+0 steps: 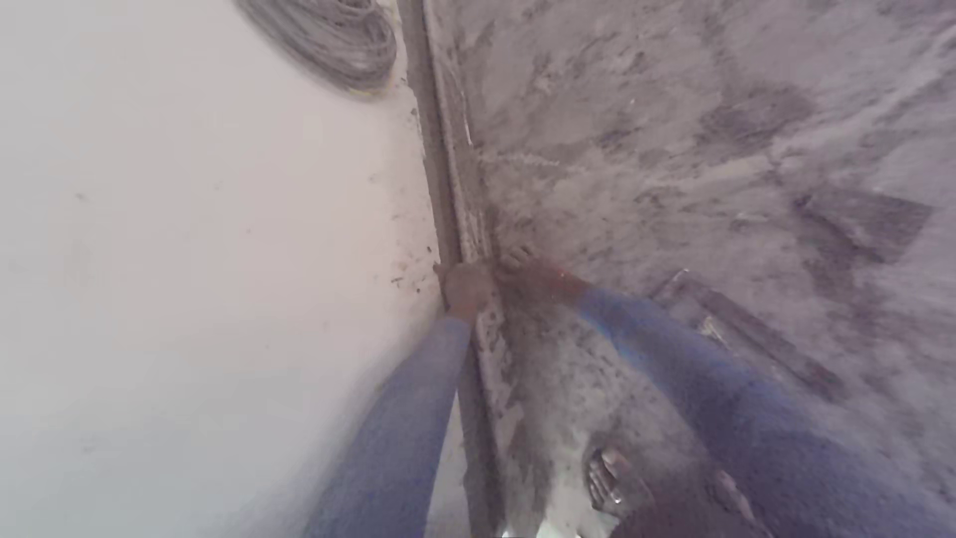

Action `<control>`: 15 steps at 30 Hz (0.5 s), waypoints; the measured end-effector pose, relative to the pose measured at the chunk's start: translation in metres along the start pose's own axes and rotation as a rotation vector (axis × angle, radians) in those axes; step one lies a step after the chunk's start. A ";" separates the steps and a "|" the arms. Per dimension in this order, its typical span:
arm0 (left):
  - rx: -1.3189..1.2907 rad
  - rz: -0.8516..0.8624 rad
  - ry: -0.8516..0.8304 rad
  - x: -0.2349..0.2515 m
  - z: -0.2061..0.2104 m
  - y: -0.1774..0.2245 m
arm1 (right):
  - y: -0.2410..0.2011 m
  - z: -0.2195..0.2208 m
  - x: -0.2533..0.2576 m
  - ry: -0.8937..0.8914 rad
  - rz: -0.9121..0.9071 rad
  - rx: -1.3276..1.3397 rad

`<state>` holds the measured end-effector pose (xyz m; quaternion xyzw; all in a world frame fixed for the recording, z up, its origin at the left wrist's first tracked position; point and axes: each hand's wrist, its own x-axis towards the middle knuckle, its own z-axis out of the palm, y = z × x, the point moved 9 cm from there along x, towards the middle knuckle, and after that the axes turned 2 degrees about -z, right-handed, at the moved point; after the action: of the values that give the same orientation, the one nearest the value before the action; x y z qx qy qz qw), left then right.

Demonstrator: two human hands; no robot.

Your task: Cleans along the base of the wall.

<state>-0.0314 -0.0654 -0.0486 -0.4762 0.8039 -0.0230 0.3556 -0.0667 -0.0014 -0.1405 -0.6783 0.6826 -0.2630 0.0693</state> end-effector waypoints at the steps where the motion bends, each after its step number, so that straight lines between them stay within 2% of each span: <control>1: 0.003 0.003 -0.003 0.000 0.000 0.000 | 0.000 0.000 0.000 0.016 -0.010 -0.009; 3: 0.026 0.016 -0.004 0.001 0.001 0.000 | -0.001 -0.009 0.000 0.038 -0.015 0.036; 4: 0.032 0.020 -0.003 0.002 0.001 0.000 | -0.006 -0.024 -0.001 -0.076 0.043 0.096; 5: 0.028 0.022 -0.007 0.003 0.002 -0.001 | -0.014 -0.047 -0.004 -0.365 0.165 0.163; 6: 0.023 0.019 -0.007 0.004 0.003 -0.001 | -0.019 -0.069 -0.008 -0.473 0.268 0.291; 9: -0.002 0.019 0.004 0.003 0.003 -0.002 | -0.020 -0.088 -0.019 -0.447 0.425 0.550; 12: -0.073 0.004 0.043 0.004 0.000 -0.006 | -0.008 -0.064 -0.013 -0.416 0.379 0.399; 14: -0.097 0.000 0.075 0.003 -0.001 -0.007 | 0.007 -0.033 -0.005 -0.186 0.262 0.270; 15: -0.091 0.011 0.099 0.002 -0.003 -0.005 | 0.011 -0.026 -0.005 -0.131 0.256 0.275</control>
<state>-0.0297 -0.0706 -0.0450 -0.4859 0.8232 -0.0079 0.2936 -0.0880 0.0098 -0.1243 -0.5857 0.7150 -0.2982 0.2383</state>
